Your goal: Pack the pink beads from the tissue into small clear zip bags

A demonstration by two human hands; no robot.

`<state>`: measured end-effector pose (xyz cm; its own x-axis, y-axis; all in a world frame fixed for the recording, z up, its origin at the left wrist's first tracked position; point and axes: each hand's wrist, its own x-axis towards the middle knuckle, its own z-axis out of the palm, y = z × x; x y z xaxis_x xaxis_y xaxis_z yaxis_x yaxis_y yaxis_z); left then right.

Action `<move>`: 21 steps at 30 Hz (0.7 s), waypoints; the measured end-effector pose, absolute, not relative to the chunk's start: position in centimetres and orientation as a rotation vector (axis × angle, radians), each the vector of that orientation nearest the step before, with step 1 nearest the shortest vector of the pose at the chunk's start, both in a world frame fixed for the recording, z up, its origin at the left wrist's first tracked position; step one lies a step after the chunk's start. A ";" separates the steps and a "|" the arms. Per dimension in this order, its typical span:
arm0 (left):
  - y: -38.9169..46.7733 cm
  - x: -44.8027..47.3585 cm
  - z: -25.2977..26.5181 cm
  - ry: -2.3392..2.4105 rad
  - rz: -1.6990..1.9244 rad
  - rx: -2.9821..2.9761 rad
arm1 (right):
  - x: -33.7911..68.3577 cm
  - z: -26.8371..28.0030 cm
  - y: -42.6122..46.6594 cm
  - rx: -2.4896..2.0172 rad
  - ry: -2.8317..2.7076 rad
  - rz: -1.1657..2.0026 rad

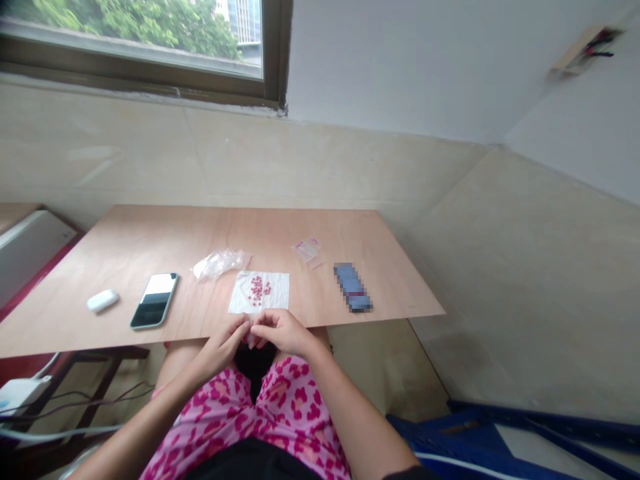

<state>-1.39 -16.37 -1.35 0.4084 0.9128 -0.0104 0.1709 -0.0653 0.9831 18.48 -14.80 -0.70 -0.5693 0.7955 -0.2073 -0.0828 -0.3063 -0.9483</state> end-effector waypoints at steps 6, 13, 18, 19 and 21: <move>-16.6 -1.2 -1.3 0.992 0.803 1.592 | 18.0 -2.3 -15.0 -0.977 -1.398 1.807; -16.6 -1.2 -2.2 1.227 0.804 1.775 | 17.4 -2.0 -15.5 -1.102 -1.552 1.533; -17.0 -1.1 -1.9 1.284 0.842 1.775 | 17.3 -1.5 -15.6 -1.176 -1.607 1.428; -17.0 -1.1 -1.8 1.289 0.855 1.770 | 17.3 -1.4 -15.6 -1.187 -1.617 1.409; -16.9 -1.2 -1.6 1.296 0.877 1.742 | 17.2 -1.3 -15.6 -1.187 -1.619 1.384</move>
